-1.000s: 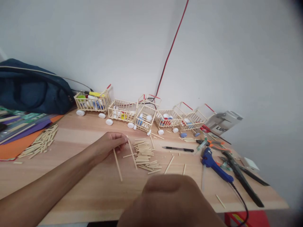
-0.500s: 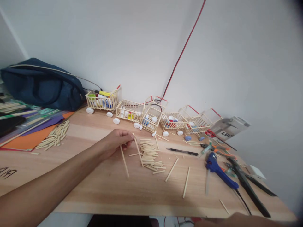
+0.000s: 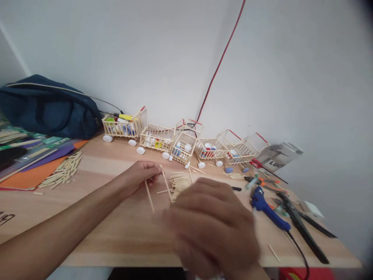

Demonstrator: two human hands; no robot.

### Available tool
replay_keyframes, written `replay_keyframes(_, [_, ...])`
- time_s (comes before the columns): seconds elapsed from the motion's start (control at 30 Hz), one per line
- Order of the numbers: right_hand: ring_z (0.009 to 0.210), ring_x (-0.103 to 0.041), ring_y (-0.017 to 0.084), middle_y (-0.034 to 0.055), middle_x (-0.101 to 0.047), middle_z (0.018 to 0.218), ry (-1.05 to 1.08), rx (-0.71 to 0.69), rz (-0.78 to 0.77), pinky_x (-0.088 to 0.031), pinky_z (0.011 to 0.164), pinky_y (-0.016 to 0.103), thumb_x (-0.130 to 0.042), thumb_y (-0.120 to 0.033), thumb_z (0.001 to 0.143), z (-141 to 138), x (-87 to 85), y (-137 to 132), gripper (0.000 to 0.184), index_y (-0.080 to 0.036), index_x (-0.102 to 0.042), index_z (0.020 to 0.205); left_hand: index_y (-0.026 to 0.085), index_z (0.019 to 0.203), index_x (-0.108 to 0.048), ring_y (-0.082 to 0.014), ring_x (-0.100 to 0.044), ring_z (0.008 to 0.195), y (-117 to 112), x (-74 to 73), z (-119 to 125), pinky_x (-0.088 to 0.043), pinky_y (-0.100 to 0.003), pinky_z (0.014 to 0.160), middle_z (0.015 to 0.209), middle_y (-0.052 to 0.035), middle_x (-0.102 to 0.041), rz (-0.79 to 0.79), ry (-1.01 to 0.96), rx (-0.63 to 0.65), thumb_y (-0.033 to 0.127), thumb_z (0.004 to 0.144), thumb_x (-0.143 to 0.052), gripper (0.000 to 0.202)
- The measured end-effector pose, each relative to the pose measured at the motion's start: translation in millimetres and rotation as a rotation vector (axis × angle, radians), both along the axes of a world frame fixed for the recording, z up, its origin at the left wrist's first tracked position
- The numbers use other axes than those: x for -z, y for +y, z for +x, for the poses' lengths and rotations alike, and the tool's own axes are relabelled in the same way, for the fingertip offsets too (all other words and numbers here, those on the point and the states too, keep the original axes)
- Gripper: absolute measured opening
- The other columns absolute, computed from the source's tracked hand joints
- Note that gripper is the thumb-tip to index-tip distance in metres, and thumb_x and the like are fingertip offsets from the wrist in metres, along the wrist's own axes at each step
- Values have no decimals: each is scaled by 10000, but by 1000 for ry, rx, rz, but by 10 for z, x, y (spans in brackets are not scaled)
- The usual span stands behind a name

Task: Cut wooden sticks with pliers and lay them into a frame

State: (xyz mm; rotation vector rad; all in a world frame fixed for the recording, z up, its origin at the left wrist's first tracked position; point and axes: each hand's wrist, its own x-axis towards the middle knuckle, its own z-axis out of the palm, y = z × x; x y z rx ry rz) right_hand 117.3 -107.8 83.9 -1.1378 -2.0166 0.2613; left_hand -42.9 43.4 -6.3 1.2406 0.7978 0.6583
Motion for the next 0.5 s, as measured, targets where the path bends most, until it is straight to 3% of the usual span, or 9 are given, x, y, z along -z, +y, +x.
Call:
replay_keyframes(0.03, [708, -642, 157, 13, -711, 741, -46, -90, 148, -504, 721, 298, -533, -385, 868, -27, 10, 146, 215, -304, -707, 771, 130, 616, -574, -79, -429, 519, 0, 1, -1, -311, -208, 501, 561, 14, -532, -5, -4, -1, 440, 680, -728, 352])
replay_keyframes(0.1, [643, -612, 135, 28, -700, 710, -90, -34, 250, -463, 660, 274, -456, -273, 911, -39, 145, 399, 281, -249, -696, 767, 128, 637, -588, -83, -441, 529, 1, -2, -1, -315, -209, 508, 581, 10, -540, -12, -21, -2, 440, 671, -733, 345])
replay_keyframes(0.27, [616, -584, 111, 23, -657, 639, -47, 248, 28, -408, 634, 231, -402, -331, 963, 105, 510, 714, 392, -190, -665, 708, 134, 571, -562, -78, -417, 514, 4, -65, 2, -314, -206, 492, 540, 17, -510, 6, -11, -33, 430, 640, -756, 360])
replay_keyframes(0.5, [532, -536, 110, -9, -599, 564, 277, 505, -8, -398, 570, 229, -456, -411, 934, 429, 384, 736, 380, -176, -682, 738, 140, 592, -577, -79, -421, 522, 32, -36, -16, -319, -206, 493, 553, 18, -520, 7, 16, -48, 419, 677, -740, 333])
